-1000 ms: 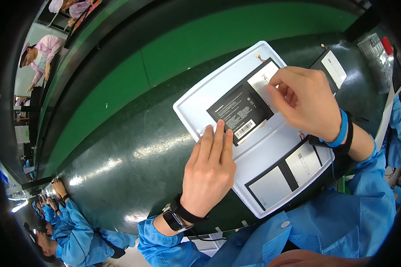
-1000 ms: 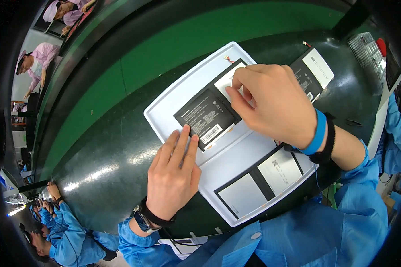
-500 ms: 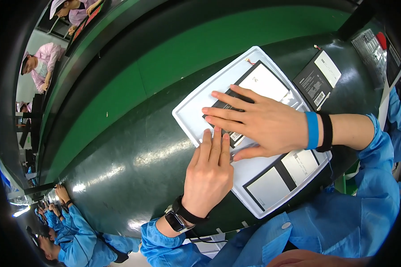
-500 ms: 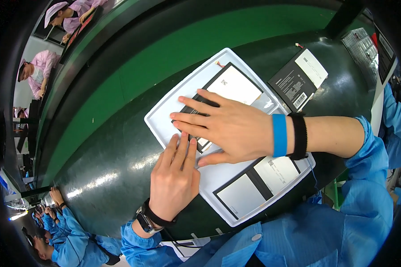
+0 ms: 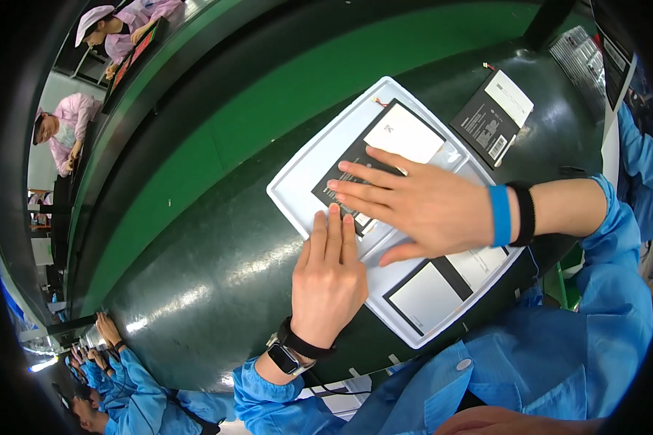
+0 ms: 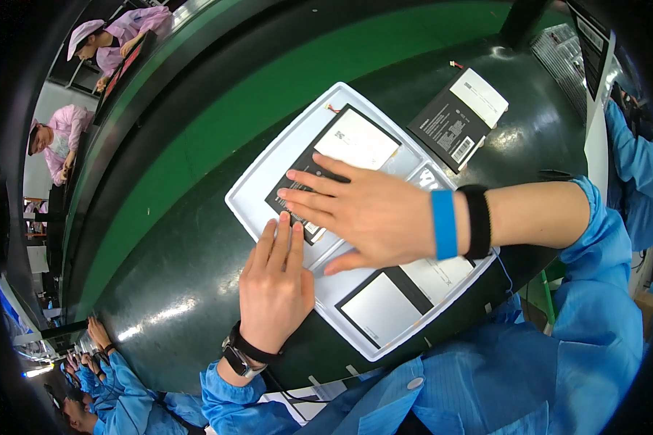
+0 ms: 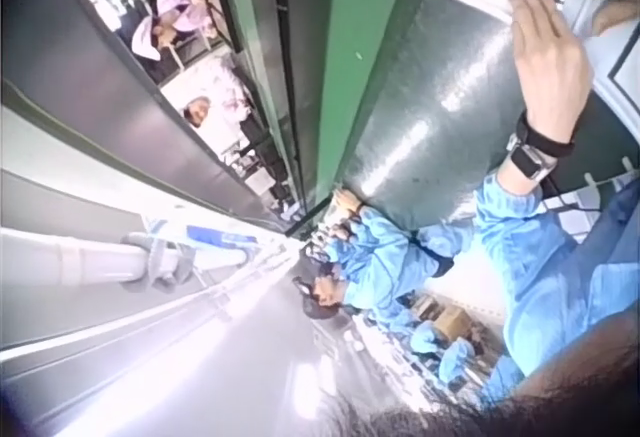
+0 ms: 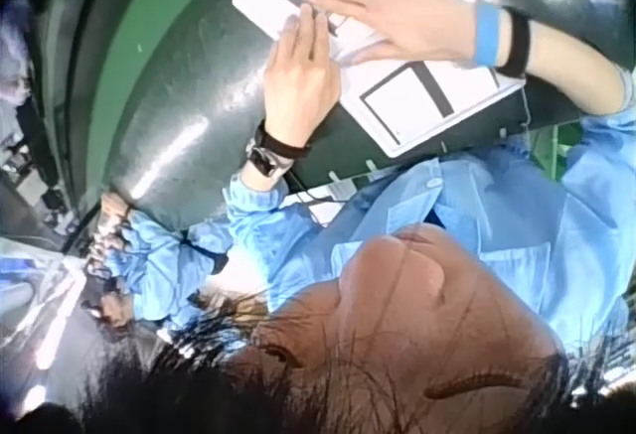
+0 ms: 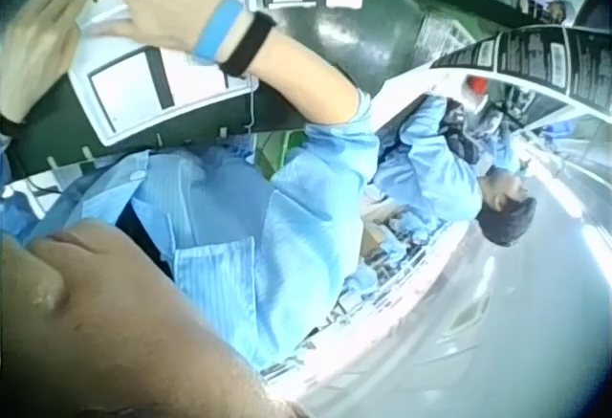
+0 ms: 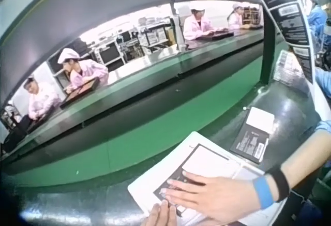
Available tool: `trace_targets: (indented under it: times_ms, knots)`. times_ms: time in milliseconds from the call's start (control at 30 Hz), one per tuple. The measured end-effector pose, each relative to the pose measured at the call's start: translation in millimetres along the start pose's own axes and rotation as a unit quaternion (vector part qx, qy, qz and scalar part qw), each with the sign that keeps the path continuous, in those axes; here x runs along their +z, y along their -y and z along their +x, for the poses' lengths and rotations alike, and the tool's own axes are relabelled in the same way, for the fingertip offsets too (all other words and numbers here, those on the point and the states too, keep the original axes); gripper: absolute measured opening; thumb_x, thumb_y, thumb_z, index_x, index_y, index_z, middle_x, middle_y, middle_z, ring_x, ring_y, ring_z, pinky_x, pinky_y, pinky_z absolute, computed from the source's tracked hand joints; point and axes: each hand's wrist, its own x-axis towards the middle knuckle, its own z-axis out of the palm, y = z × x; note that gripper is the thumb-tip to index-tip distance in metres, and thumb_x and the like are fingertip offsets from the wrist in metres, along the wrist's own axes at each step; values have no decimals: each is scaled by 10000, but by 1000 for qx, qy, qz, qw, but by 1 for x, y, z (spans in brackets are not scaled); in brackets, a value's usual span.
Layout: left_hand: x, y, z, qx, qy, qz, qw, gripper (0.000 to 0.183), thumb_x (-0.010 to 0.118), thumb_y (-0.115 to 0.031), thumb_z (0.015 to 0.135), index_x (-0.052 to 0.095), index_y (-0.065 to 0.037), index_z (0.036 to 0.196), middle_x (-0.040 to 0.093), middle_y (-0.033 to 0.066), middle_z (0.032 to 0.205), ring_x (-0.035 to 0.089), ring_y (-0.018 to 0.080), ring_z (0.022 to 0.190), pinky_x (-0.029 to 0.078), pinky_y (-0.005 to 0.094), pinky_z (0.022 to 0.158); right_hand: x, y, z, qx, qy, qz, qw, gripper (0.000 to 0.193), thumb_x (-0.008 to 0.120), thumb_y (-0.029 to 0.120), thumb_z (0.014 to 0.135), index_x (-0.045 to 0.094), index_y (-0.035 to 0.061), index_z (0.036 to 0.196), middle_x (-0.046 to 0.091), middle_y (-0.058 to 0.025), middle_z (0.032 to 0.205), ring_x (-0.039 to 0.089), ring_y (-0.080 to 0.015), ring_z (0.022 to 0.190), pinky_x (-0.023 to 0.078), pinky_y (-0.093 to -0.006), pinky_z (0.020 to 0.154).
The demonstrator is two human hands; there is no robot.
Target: Applying regulatory and informational labels to electronic components on a production line.
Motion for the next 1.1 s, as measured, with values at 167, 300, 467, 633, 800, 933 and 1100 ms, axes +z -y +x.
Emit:
trace_targets:
  times_ms: [167, 300, 467, 633, 800, 933, 1100]
  knots:
    - [-2, 1, -2, -2, -5, -7, 1000, 543, 648, 6, 742, 665, 100, 1277, 631, 298, 1365, 633, 431, 1244, 559, 476, 990, -13, -15, -24, 39, 10, -87, 995, 877, 624, 563, 960, 411, -56, 1543, 391, -173, 1641, 304, -356, 1554, 212, -528, 1288]
    - [-2, 1, -1, 5, 0, 4, 1000, 544, 644, 11, 742, 666, 99, 1279, 633, 299, 1364, 639, 431, 1233, 559, 478, 993, -15, -15, -31, 36, 38, -41, 998, 906, 676, 527, 921, 362, 1, 1589, 313, -135, 1692, 201, -342, 1596, 185, -552, 1295]
    - [-4, 0, 2, 4, 2, 13, 1000, 544, 635, 15, 744, 670, 92, 1281, 637, 293, 1366, 641, 424, 1234, 567, 469, 983, -13, -12, -44, 13, 37, -8, 999, 809, 676, 471, 941, 417, 40, 1575, 339, -70, 1688, 216, -316, 1594, 207, -546, 1296]
    - [-6, -1, 12, 15, -9, -2, 1000, 520, 618, 14, 750, 680, 90, 1261, 653, 290, 1347, 656, 426, 1197, 570, 458, 976, -18, -29, -68, 31, -6, -72, 997, 702, 621, 406, 1013, 429, 22, 1568, 428, -97, 1639, 279, -322, 1571, 234, -526, 1275]
    - [-5, -7, 8, 20, -16, 15, 1000, 493, 620, -20, 760, 688, 88, 1237, 669, 285, 1318, 664, 437, 1164, 567, 465, 971, -45, -16, -87, 8, -132, -12, 991, 585, 669, 286, 978, 524, -28, 1450, 524, -164, 1528, 377, -331, 1517, 347, -493, 1193]
    - [-10, -10, 0, 21, -19, 35, 999, 460, 631, -30, 757, 716, 67, 1198, 691, 265, 1292, 682, 409, 1133, 577, 447, 953, -104, 8, -105, 37, -381, 50, 923, 395, 738, 78, 872, 675, -8, 1252, 724, -165, 1142, 691, -318, 1095, 533, -436, 945]
    - [-28, -16, 15, 11, 12, 26, 1000, 403, 657, -67, 802, 732, 41, 1182, 705, 242, 1279, 685, 388, 1137, 572, 444, 963, -168, 4, -152, 125, -652, -130, 736, 422, 775, -17, 744, 669, 13, 1152, 667, -124, 956, 645, -300, 911, 528, -398, 822]
